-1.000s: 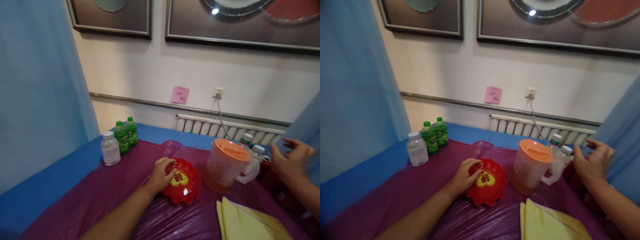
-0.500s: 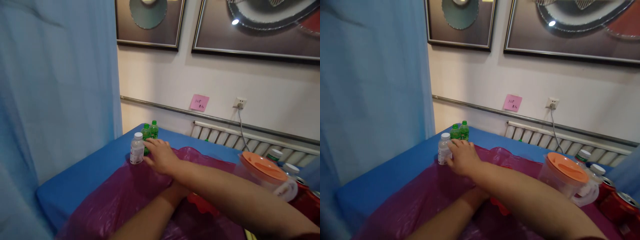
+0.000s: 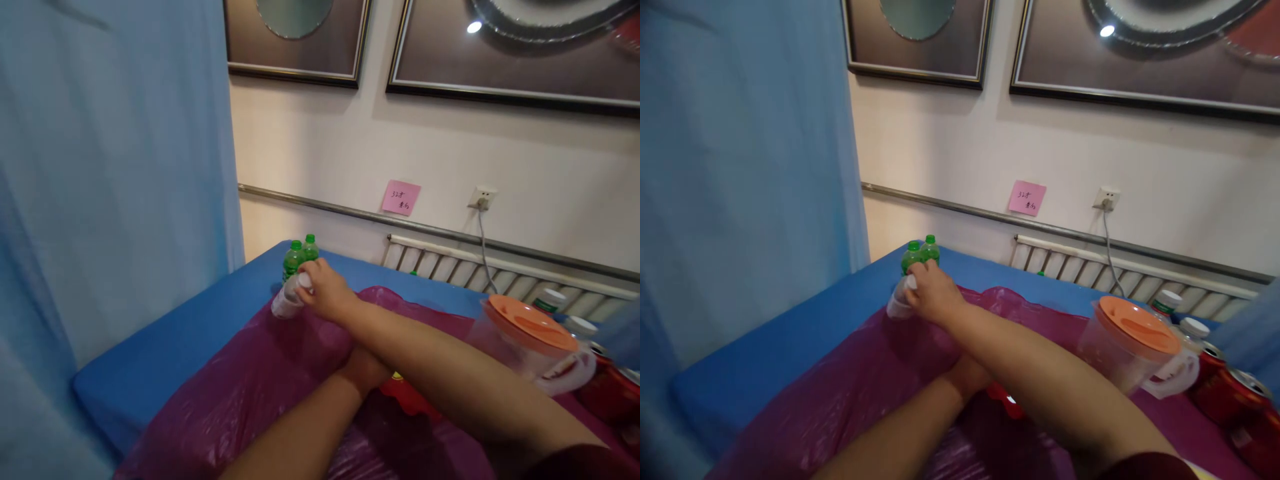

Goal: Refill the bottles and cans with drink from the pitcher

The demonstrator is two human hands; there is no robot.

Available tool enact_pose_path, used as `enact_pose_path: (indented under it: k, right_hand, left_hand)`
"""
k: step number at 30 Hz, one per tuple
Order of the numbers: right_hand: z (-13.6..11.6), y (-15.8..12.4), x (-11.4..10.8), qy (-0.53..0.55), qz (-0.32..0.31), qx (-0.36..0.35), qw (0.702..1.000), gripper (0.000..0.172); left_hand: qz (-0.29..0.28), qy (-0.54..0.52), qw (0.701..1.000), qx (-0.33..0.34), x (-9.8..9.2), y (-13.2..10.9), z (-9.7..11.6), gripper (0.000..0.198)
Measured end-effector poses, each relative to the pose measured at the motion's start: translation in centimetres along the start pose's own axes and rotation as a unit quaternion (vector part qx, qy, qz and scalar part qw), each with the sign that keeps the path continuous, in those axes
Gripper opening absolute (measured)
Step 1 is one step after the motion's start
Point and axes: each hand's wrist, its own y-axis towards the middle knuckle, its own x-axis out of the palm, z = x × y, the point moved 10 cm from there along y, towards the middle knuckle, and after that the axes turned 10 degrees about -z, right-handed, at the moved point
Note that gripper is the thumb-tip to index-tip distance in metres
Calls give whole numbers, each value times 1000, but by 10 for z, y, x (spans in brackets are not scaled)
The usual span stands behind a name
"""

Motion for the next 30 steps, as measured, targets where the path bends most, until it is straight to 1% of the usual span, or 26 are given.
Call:
enact_pose_path:
  k: [1,3,5,6,7,9,11,12,13,14,16,18,20,25,27,30]
  right_hand:
    - [9,-20,-17,15,39,1,999,33]
    - [36,-69,-59,69,150,19,986,30]
    - [72,-124,-92,133,250,58,957,31]
    - [91,-151,-101,168,287,82,939,33]
    - [109,-175,-106,203,313,105,922,35]
    - [139,-215,-107,261,353,136,888,37]
    - [160,-243,-100,296,379,151,864,37]
    - [168,-253,-96,306,390,155,855,36]
    - [174,-262,-92,312,398,160,848,36]
    - [180,-268,-88,316,404,164,843,35]
    - [187,-277,-82,321,404,169,840,35]
    - [189,-282,-79,320,392,167,846,36]
    - [187,-285,-80,305,379,159,859,36]
    - [177,-287,-90,231,361,136,893,35]
    - [176,-287,-93,209,357,138,900,34]
    - [175,-286,-98,182,355,145,905,28]
  left_hand:
    - [4,-1,1000,6,-2,0,3,33]
    - [13,1,1000,21,-6,2,10,33]
    - [36,15,998,45,-14,4,21,29]
    - [60,33,996,63,-20,4,28,26]
    - [89,57,991,81,-27,3,36,24]
    - [155,116,975,109,-40,-2,51,28]
    - [207,177,955,119,-50,-6,62,40]
    - [222,208,946,116,-52,-7,65,48]
    - [225,238,939,108,-53,-5,66,55]
    - [215,266,934,98,-52,-2,66,61]
    - [170,310,932,77,-45,7,60,68]
    - [123,333,933,64,-37,15,52,71]
    - [99,341,933,55,-32,20,46,71]
    - [92,343,932,65,-29,25,42,67]
    - [95,347,931,68,-30,25,42,67]
    - [95,352,928,71,-32,25,42,66]
